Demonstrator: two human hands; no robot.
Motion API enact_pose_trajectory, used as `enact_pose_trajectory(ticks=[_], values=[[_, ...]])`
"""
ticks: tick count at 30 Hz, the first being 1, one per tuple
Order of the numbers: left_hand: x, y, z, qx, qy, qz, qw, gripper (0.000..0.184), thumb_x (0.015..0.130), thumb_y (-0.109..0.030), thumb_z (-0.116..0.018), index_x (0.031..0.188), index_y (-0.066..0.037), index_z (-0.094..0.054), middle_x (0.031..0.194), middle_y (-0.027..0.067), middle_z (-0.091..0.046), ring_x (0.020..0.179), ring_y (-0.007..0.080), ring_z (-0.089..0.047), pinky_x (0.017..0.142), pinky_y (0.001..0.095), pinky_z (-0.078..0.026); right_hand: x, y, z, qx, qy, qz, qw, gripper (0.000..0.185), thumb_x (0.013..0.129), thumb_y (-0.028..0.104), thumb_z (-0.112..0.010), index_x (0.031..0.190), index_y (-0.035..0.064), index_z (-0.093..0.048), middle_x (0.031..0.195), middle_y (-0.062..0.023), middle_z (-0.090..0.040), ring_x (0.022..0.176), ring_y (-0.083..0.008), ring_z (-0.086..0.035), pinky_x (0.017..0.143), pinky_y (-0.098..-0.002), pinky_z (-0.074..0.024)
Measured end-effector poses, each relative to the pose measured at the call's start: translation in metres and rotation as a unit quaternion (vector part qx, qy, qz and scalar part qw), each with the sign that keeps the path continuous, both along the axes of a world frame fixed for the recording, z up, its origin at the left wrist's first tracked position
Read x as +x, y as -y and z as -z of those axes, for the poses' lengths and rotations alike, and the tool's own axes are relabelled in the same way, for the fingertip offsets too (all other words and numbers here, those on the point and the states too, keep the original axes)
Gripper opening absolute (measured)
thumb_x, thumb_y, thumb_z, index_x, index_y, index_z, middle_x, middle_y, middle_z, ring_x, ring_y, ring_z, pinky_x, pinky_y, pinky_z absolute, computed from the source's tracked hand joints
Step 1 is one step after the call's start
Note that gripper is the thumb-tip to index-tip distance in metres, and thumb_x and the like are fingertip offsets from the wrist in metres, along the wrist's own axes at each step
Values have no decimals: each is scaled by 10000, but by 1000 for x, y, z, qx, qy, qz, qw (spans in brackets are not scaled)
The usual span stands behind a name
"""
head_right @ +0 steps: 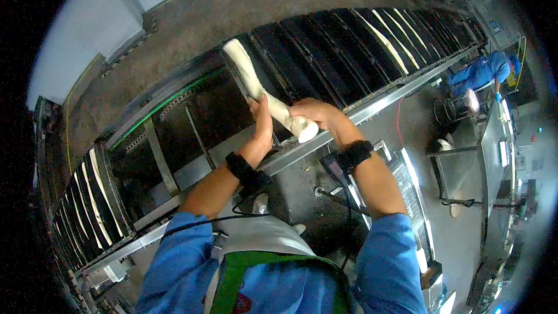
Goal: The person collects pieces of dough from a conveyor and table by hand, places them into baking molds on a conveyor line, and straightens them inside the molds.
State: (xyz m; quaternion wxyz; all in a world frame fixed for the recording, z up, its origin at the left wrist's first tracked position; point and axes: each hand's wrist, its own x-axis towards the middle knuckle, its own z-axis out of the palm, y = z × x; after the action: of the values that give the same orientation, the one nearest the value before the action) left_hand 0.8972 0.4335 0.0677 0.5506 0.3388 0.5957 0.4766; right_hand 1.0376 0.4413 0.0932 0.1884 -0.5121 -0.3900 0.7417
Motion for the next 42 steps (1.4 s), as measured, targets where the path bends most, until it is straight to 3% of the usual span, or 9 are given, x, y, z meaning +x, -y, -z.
enact_pose_trajectory(ticks=[10,15,18,22,26,33,36,39,42], values=[[9,-17,36,34,101,12,994,708,800,-388,-403,1241,55,-70,1266,215,-184,1151,267,-253,938,338,-226,-61,-32,28,334,352,-83,871,392,693,417,-505,803,47,-568,803,-180,-575,737,-340,-551,617,-388,-440],[13,-43,85,52,105,-8,993,356,799,-178,-372,1030,89,-328,973,207,-457,800,260,-495,707,391,-420,-25,23,35,445,434,30,783,243,728,179,-466,937,67,-522,888,-149,-533,844,-301,-516,698,-368,-438],[19,-33,63,112,-218,-90,965,480,801,-220,-404,1068,159,-277,1033,343,-381,909,337,-466,782,421,-372,42,88,12,520,513,90,677,205,670,127,-497,864,63,-516,836,-123,-516,816,-286,-512,658,-372,-450],[21,-23,51,99,-313,-73,942,464,798,-289,-407,1010,119,-342,1088,303,-339,991,388,-392,785,448,-358,164,251,48,235,653,117,710,382,626,28,-535,996,112,-487,901,-137,-494,868,-296,-491,704,-391,-426],[34,-27,50,158,-313,-9,936,445,796,-308,-386,1032,68,-411,1129,248,-321,1012,356,-370,799,432,-355,257,387,106,-64,799,146,579,401,697,108,-525,1080,185,-437,1074,-117,-438,992,-300,-437,750,-435,-413],[59,-19,32,249,-527,68,810,278,677,-203,-533,897,-37,-572,930,148,-498,907,282,-455,758,378,-360,304,414,124,21,717,212,663,368,629,123,-559,988,78,-492,849,-165,-558,804,-306,-534,676,-385,-435],[66,-16,40,320,-582,28,747,270,690,-242,-534,904,-82,-566,1092,143,-449,1039,286,-392,858,387,-304,313,416,56,223,660,313,646,566,572,137,-665,1089,78,-442,900,-165,-558,798,-316,-543,684,-364,-440],[68,-17,49,323,-551,30,769,286,723,-267,-491,953,-101,-524,1192,124,-363,1136,277,-283,919,444,-210,311,410,-38,302,483,464,679,472,629,51,-629,1063,15,-446,871,-71,-546,739,-110,-502,613,-236,-427],[68,-11,40,308,-533,54,786,271,749,-272,-464,954,-102,-509,1225,117,-326,1178,286,-211,949,457,-152,259,367,-150,377,377,525,664,405,692,166,-584,1034,-9,-455,913,-81,-529,826,-173,-527,685,-267,-422]])
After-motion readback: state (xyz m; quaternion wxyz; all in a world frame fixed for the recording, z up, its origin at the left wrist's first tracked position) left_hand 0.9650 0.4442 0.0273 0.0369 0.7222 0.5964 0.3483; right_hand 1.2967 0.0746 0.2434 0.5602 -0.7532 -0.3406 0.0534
